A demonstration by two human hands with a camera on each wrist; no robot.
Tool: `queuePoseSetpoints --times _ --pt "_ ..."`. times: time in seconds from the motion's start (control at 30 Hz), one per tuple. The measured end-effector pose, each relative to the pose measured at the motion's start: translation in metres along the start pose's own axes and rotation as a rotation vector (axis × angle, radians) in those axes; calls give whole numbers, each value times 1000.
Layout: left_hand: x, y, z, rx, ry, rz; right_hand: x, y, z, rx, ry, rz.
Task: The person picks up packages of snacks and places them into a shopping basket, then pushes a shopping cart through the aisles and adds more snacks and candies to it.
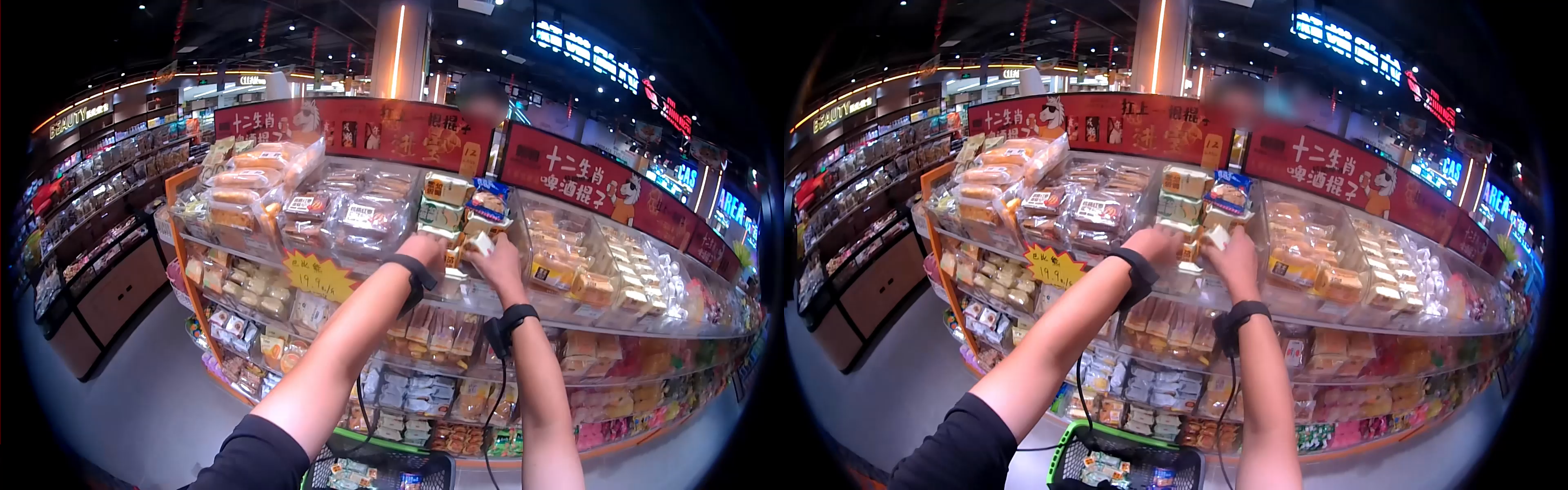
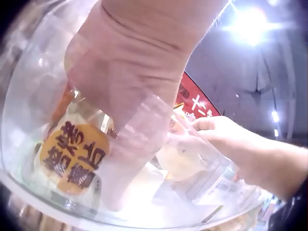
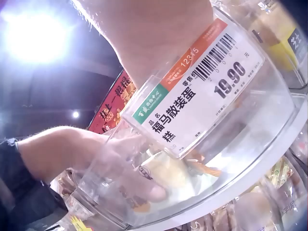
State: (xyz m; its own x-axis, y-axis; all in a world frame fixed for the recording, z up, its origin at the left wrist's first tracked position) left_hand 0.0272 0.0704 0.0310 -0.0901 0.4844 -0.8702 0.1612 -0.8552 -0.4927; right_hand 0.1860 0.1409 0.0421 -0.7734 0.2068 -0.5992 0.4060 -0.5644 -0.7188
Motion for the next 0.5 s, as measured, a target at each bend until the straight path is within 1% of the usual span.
queuePoseSetpoints --times 0.03,0.07,0.13,0.17,0.2,0.23,0.3,0.33,0.37,0.43,0.47,0.5 --pt "1 5 0 -69 106 63 -5 3 8 18 -26 11" --pt "2 3 1 -83 120 117 -8 1 11 32 -53 12" --pt "1 0 3 -119 149 221 -4 0 7 -32 -74 31" --pt "6 0 4 -96 119 212 0 0 5 -66 -86 45" --pt "8 -2 5 -72 89 196 2 -1 5 -36 -135 70" --pt "7 -6 5 -48 58 172 -1 -1 8 -30 -154 13" --pt "4 -13 2 -90 31 289 -12 1 15 -27 -183 -108" --pt "0 -12 1 -80 14 227 -12 1 10 -33 -190 -224" --pt "-4 -12 0 -65 -2 164 -16 1 7 -7 -214 -238" --pt "-5 -14 6 -112 203 276 -28 9 15 62 -268 -265" --pt "-4 -14 9 -141 304 336 -26 9 12 71 -275 -226" --pt "-2 -13 9 -139 267 357 -23 10 13 74 -256 -189"
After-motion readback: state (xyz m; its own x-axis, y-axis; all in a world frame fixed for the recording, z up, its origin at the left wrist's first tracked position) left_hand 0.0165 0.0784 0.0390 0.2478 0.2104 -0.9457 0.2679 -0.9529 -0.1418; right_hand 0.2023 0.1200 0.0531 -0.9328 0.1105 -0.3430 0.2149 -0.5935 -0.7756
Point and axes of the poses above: each hand's wrist, its own y-axis away from the middle knuckle, its own x-axis out of the palm, z = x × y, the point moved 4 cm from there along -y, towards the middle knuckle, and after that the axes turned 11 degrees about -x, right-handed, at the moved point
